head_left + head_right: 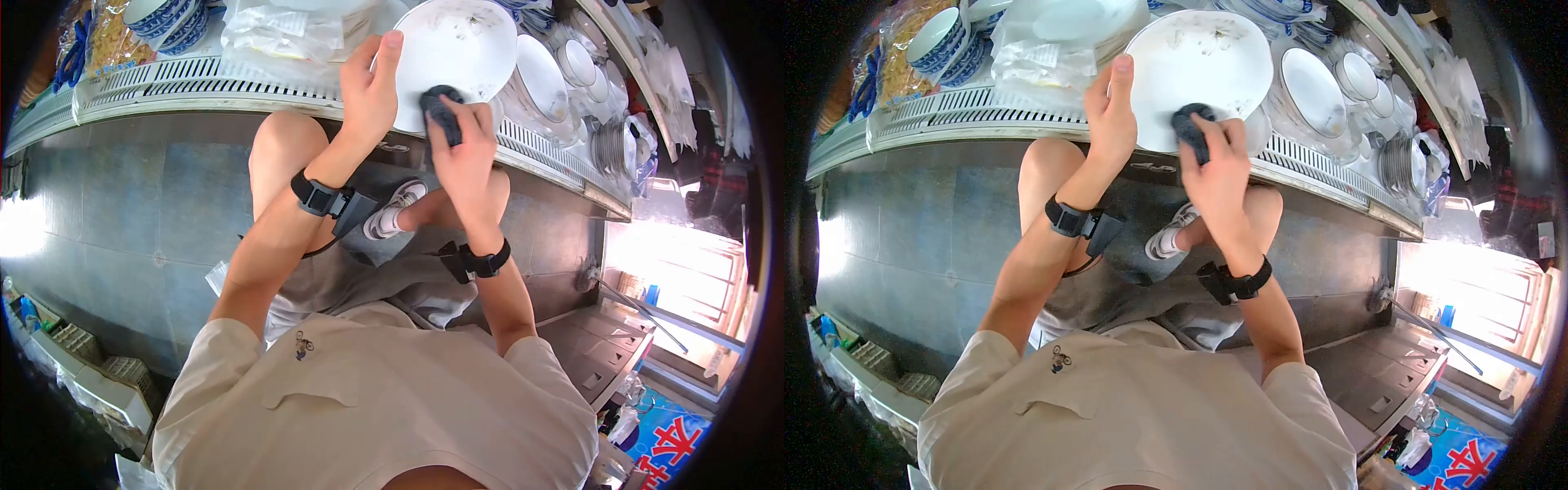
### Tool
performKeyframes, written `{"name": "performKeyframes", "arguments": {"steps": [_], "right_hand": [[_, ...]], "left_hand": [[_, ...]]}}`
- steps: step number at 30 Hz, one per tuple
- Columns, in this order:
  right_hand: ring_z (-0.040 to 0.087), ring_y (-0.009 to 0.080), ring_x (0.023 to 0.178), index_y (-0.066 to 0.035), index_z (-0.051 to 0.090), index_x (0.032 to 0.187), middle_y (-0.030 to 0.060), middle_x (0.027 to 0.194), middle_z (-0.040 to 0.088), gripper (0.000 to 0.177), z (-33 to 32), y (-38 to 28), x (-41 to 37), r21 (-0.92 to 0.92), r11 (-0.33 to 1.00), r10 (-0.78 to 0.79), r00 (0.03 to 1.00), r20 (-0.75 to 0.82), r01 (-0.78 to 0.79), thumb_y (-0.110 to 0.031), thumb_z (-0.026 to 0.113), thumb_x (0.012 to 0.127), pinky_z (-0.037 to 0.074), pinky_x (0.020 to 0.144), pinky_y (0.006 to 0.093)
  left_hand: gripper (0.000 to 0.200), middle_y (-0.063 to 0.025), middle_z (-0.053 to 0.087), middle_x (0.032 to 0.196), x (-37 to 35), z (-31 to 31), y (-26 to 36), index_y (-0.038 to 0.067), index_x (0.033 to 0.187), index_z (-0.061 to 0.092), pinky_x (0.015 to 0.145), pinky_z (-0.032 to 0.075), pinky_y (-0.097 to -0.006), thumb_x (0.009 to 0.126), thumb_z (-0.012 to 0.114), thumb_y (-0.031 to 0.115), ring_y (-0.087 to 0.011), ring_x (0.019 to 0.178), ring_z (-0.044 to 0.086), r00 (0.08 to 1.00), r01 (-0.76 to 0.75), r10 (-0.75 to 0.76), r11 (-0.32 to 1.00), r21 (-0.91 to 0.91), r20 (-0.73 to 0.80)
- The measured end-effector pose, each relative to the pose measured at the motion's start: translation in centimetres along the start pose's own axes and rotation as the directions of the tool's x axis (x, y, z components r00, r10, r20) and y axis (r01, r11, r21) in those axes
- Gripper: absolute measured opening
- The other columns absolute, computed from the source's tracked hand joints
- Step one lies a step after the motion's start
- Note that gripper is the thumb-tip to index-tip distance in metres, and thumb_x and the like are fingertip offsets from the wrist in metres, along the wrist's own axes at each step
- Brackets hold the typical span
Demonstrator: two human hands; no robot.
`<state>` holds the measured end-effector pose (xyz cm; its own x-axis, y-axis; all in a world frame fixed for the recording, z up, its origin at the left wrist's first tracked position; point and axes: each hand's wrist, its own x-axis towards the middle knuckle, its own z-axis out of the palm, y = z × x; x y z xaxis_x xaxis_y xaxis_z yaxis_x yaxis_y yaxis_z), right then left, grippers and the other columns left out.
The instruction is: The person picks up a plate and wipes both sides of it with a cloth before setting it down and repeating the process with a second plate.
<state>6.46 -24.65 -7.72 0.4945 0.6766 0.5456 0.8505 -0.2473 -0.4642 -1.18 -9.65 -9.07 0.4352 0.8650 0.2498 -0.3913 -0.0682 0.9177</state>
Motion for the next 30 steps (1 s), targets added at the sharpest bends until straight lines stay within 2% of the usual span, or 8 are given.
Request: {"name": "performKeyframes", "arguments": {"steps": [3,4,9,15,19,23,26,30], "right_hand": [[0.064,0.0313,0.08,-0.003,0.072,0.112,0.0143,0.09,0.06,0.033,1.7,-2.1,-0.7,0.205,0.978,0.028,1.0,0.003,-0.028,-0.006,0.08,0.081,0.052,0.073,0.0385],[0.064,0.0313,0.08,-0.003,0.072,0.113,0.0141,0.09,0.06,0.033,1.9,-2.7,-0.9,0.219,0.975,0.038,0.999,0.003,-0.038,-0.006,0.08,0.081,0.052,0.073,0.0381],[0.065,0.0316,0.081,-0.007,0.073,0.115,0.0134,0.094,0.059,0.037,0.3,-1.7,-1.0,0.223,0.975,-0.01,0.998,0.059,-0.004,-0.006,0.08,0.078,0.053,0.071,0.0392],[0.066,0.0321,0.091,-0.017,0.075,0.119,0.0117,0.113,0.058,0.052,-3.8,4.1,0.4,-0.27,0.941,-0.199,0.979,0.051,0.205,-0.005,0.08,0.069,0.057,0.073,0.0415],[0.063,0.029,0.089,-0.02,0.076,0.12,0.0132,0.132,0.053,0.054,-5.8,5.5,1.5,-0.357,0.913,-0.211,0.978,-0.005,0.195,-0.006,0.082,0.067,0.056,0.075,0.0372],[0.064,0.0276,0.087,-0.014,0.075,0.118,0.0115,0.128,0.059,0.045,-6.4,5.2,2.5,-0.196,0.973,-0.16,0.97,-0.184,0.123,-0.005,0.082,0.074,0.053,0.084,0.0339],[0.068,0.0192,0.099,-0.002,0.072,0.114,0.0119,0.106,0.074,0.029,-6.7,4.8,3.0,0.173,0.981,0.082,0.996,0.022,-0.084,-0.005,0.079,0.086,0.051,0.091,0.0305],[0.068,0.0164,0.098,-0.002,0.072,0.114,0.0111,0.107,0.074,0.031,-7.1,5.0,3.2,0.229,0.959,0.142,0.982,0.128,-0.168,-0.005,0.08,0.085,0.052,0.091,0.0289]], "left_hand": [[0.054,-0.0022,0.065,0.088,-0.1,0.3,0.0,-0.007,0.105,0.067,0.073,0.045,-0.0274,0.11,0.05,0.044,-0.0097,0.084,0.054,0.998,-0.058,0.061,0.994,0.092,-0.026],[0.048,-0.0056,0.055,0.071,-0.2,0.7,0.2,-0.004,0.087,0.062,0.065,0.042,-0.03,0.106,0.059,0.039,-0.0103,0.073,0.047,0.987,-0.128,0.134,0.99,0.065,-0.084],[0.049,-0.0041,0.062,0.08,-0.5,0.4,0.4,-0.006,0.096,0.065,0.069,0.044,-0.0283,0.108,0.056,0.041,-0.0102,0.078,0.051,0.997,-0.074,0.075,0.997,0.02,-0.034],[0.046,-0.0076,0.064,0.074,-0.5,0.8,0.7,-0.007,0.093,0.068,0.063,0.045,-0.0303,0.104,0.063,0.038,-0.0112,0.071,0.053,0.997,-0.076,0.076,0.996,-0.042,-0.008],[0.048,-0.0106,0.065,0.075,-0.3,0.4,0.8,-0.007,0.093,0.069,0.064,0.046,-0.0316,0.103,0.064,0.04,-0.013,0.071,0.056,0.982,-0.088,0.07,0.991,0.096,0.175],[0.052,-0.0107,0.066,0.077,-0.3,0.4,0.8,-0.007,0.098,0.071,0.064,0.047,-0.0325,0.103,0.064,0.044,-0.0137,0.072,0.057,0.977,-0.051,0.037,0.997,0.061,0.209],[0.055,-0.0094,0.068,0.08,0.0,0.2,1.1,-0.007,0.103,0.071,0.066,0.049,-0.0309,0.102,0.063,0.047,-0.0126,0.075,0.059,0.982,-0.033,0.029,0.999,0.021,0.188],[0.057,-0.0084,0.069,0.083,0.3,0.0,1.7,-0.008,0.104,0.072,0.069,0.049,-0.0286,0.102,0.064,0.049,-0.0116,0.079,0.06,0.971,0.099,-0.093,0.995,-0.013,0.221]]}}
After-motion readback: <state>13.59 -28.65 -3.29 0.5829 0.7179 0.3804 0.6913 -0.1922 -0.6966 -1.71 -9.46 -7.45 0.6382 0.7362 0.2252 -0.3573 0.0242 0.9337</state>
